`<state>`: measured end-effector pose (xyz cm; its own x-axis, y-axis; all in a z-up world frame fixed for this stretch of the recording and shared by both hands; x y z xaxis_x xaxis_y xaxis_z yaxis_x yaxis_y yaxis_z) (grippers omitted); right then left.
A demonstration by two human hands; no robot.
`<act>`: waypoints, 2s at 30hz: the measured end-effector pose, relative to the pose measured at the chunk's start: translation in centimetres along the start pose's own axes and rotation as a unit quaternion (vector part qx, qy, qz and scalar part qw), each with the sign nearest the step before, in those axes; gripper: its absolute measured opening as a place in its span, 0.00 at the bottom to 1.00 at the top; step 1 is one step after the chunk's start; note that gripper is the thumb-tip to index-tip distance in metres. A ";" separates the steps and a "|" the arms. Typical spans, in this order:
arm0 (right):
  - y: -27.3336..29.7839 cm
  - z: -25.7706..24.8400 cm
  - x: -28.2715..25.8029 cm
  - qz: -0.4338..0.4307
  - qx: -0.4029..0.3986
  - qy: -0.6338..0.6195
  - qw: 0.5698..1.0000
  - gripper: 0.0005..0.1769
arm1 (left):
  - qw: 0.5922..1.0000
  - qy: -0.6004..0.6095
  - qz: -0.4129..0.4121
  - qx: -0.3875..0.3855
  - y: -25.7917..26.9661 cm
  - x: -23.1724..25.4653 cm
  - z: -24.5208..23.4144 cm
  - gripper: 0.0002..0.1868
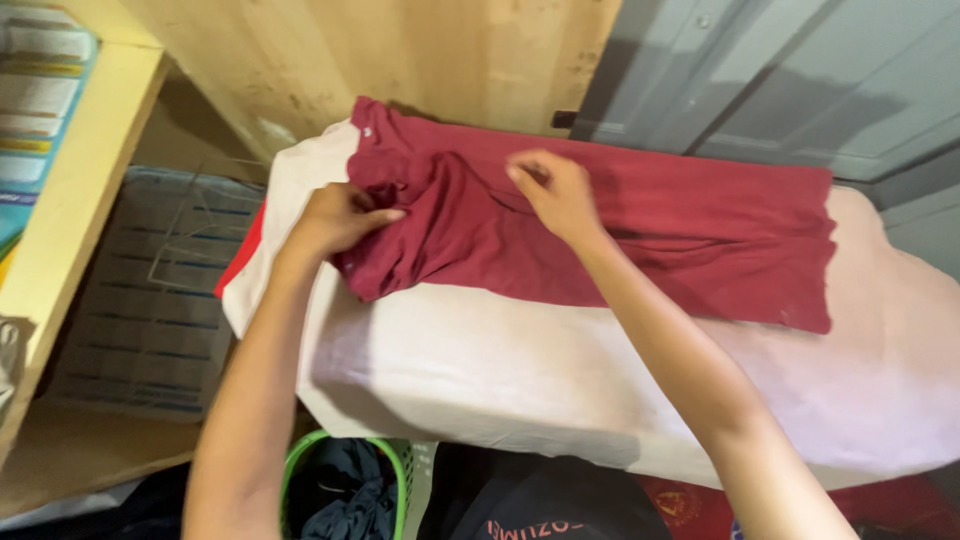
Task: The person retrieves a pair of trousers from a closet, spreads them out on a padded surface, folds them into a rectangle, and places them back into a closet shelf; then they take a red shirt from a bed and begin spreading it out for folding.
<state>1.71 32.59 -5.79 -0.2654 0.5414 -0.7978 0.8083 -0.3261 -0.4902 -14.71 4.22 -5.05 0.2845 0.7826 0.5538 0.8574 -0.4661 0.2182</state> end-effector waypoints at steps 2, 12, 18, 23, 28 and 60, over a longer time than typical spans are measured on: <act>-3.1 4.1 0.4 -0.040 0.018 -0.030 0.999 0.12 | 0.998 -0.051 0.028 0.032 0.6 0.9 0.8 0.19; -2.5 7.5 5.1 0.085 0.095 -0.083 0.988 0.10 | 0.928 0.364 -0.074 0.019 -2.1 -4.3 1.9 0.16; -2.1 6.5 4.5 0.148 0.122 -0.024 0.981 0.08 | 0.914 0.387 -0.117 -0.039 -5.3 -3.8 1.4 0.09; -1.9 6.7 3.5 0.124 0.129 -0.039 0.983 0.13 | 0.927 0.332 -0.023 0.170 -4.1 -2.6 -0.4 0.03; -1.3 6.4 3.1 0.151 0.150 0.001 0.977 0.19 | 0.890 0.400 0.055 0.214 -5.0 -1.3 0.1 0.03; 2.5 3.1 -1.0 0.143 0.118 0.076 0.980 0.16 | 0.967 0.224 -0.084 0.092 -7.8 0.0 0.5 0.33</act>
<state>2.37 28.82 -7.28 0.0501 0.5048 -0.8618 0.6890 -0.6421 -0.3361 -21.16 8.03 -7.10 -0.0441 0.5647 0.8241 0.9490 -0.2342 0.2112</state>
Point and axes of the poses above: each hand's wrist, its own y-axis away from the middle knuckle, its own z-axis out of the palm, x = y × z, the point moved 5 cm from there along -y, towards the middle knuckle, and after that the axes turned 11 degrees about -z, right-handed, at the moved point
